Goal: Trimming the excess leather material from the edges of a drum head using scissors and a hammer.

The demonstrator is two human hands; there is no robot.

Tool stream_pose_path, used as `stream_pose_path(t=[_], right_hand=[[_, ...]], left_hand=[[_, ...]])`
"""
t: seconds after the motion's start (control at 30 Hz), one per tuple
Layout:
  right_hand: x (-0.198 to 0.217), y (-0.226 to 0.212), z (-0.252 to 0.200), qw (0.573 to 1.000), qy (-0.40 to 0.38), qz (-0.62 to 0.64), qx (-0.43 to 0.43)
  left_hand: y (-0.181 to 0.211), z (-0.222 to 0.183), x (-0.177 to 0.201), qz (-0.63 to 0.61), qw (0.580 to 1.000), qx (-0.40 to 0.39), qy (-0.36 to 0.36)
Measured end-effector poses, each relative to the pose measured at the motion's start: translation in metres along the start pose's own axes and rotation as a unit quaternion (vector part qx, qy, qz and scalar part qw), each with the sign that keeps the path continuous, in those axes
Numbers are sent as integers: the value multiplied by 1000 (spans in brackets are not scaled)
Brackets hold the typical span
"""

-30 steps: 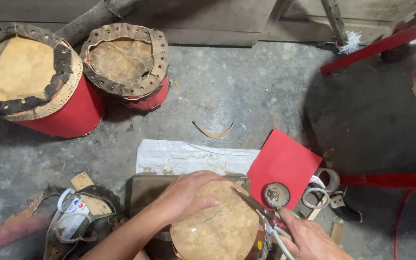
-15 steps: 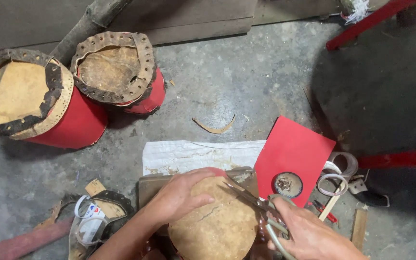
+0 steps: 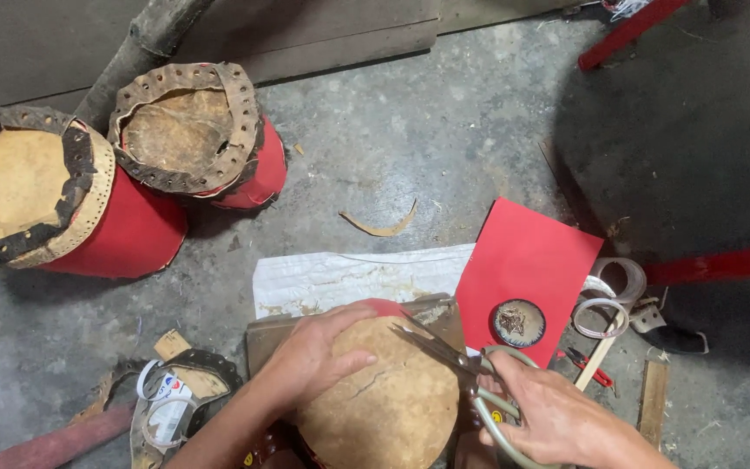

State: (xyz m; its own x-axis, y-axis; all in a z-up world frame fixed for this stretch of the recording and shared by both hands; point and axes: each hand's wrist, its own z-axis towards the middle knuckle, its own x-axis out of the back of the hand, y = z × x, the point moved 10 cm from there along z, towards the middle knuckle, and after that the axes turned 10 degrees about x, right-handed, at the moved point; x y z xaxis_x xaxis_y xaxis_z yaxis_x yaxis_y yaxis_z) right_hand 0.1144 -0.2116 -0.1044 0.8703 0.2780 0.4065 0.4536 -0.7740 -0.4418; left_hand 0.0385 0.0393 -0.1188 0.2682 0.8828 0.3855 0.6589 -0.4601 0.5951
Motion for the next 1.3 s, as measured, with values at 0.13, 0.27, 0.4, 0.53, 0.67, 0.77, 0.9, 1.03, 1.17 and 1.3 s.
stream_pose_path(t=[0.13,0.27,0.4,0.53,0.67,0.77,0.9,1.03,1.17,1.3], right_hand=[[-10,11,8,999,29,5,44],[-13,19,14,992,76,-6,103],[-13,25,18,995,60,23,71],[-10,40,21,995,31,-35,93],[1,32,16,998,-14,-29,55],[5,28,11,998,-23,-42,26],[1,32,10,998,-17,-64,15],[2,25,19,997,-2,-52,60],[15,15,21,995,-1,-73,71],[10,13,24,982,48,-71,169]], left_hand=[[3,0,3,-8,999,-30,14],[2,1,2,-9,999,-28,16],[3,0,3,-8,1000,-26,14],[1,2,0,0,999,-43,22],[4,2,2,-15,997,-67,32],[2,0,2,-8,999,-44,21],[-3,3,1,-10,999,-39,28],[3,0,2,-15,998,-53,23],[2,1,4,-14,998,-54,35],[-1,2,3,-11,1000,-5,18]])
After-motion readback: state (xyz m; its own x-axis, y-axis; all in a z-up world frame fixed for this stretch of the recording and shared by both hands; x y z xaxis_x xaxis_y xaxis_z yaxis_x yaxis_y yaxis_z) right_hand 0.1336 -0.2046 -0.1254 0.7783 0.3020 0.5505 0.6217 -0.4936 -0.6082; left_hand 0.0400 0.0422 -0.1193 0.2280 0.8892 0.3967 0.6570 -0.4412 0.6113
